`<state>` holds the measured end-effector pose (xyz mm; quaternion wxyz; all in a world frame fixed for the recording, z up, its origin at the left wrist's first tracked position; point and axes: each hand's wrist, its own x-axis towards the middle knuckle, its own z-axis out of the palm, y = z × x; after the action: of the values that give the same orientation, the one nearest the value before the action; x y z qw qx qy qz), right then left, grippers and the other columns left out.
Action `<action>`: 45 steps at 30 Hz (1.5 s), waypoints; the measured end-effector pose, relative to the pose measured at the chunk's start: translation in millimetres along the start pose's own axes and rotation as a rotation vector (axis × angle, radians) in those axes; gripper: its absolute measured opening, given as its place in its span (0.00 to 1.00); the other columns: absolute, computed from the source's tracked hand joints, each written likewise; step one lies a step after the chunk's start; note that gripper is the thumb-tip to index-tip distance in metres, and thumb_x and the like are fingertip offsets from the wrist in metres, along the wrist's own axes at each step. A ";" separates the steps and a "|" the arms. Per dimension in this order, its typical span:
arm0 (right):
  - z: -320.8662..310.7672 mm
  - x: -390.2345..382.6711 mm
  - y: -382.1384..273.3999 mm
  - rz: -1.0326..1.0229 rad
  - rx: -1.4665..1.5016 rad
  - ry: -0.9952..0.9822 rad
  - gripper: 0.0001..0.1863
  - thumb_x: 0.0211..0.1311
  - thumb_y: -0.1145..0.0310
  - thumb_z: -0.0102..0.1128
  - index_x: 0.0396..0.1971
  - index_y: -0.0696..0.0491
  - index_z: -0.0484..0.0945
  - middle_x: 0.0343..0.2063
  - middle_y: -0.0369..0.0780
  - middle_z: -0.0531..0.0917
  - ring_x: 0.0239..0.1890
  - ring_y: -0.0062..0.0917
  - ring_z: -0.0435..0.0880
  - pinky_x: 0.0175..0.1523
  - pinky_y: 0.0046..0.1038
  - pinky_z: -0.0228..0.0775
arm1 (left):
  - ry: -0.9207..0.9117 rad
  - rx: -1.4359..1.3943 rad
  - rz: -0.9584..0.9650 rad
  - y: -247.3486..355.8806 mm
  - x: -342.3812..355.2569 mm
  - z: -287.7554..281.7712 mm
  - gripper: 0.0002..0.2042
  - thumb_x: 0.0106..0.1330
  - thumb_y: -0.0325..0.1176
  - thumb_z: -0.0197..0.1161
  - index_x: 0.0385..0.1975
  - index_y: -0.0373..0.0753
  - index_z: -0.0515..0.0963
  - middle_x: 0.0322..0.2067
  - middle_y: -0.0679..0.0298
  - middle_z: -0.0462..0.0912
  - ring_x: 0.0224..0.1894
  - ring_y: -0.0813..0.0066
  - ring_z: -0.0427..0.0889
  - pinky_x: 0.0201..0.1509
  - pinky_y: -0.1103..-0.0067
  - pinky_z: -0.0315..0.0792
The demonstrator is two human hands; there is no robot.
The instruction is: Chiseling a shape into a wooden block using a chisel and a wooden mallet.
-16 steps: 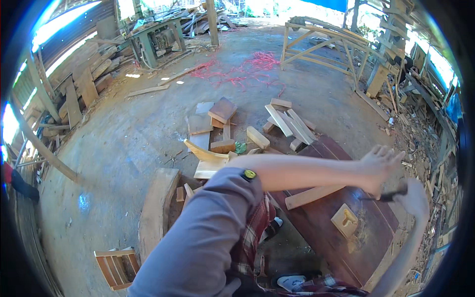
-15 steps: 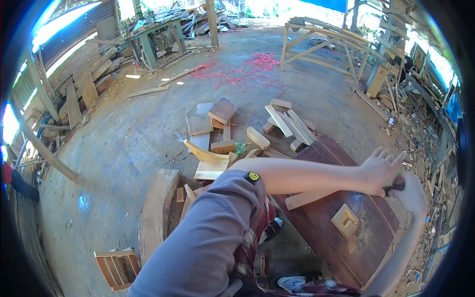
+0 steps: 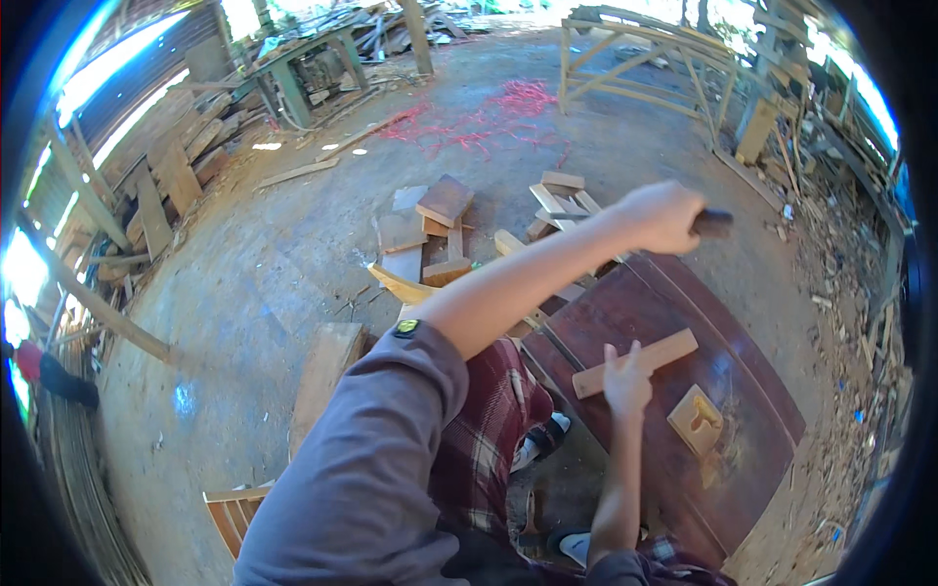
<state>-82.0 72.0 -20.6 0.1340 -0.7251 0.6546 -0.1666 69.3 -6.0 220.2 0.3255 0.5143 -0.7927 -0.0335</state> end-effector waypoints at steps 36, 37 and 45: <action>-303.4 -151.4 139.2 0.611 0.889 0.633 0.20 0.57 0.68 0.63 0.47 0.55 0.67 0.20 0.33 0.73 0.14 0.14 0.71 0.15 0.19 0.62 | -0.156 -0.617 0.022 216.7 3.2 292.3 0.10 0.45 0.41 0.64 0.27 0.47 0.84 0.26 0.57 0.84 0.32 0.58 0.84 0.39 0.67 0.77; -302.9 -153.5 137.5 0.606 0.863 0.620 0.20 0.57 0.68 0.63 0.47 0.55 0.67 0.20 0.33 0.73 0.14 0.14 0.71 0.15 0.19 0.62 | -0.149 -0.658 0.063 222.0 -2.1 300.7 0.09 0.46 0.41 0.63 0.26 0.48 0.83 0.25 0.58 0.83 0.32 0.58 0.83 0.38 0.67 0.77; -236.0 -131.4 153.9 0.575 0.905 0.549 0.18 0.58 0.72 0.61 0.46 0.58 0.70 0.22 0.34 0.74 0.15 0.17 0.73 0.20 0.19 0.63 | -0.157 -0.797 -0.008 208.9 -6.6 347.8 0.06 0.48 0.40 0.63 0.22 0.48 0.82 0.23 0.60 0.83 0.32 0.58 0.83 0.36 0.65 0.75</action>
<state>-331.2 191.7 121.6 0.2950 -0.3205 0.6992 -0.5669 -286.2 -0.5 24.7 0.4379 0.3469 -0.7379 -0.3787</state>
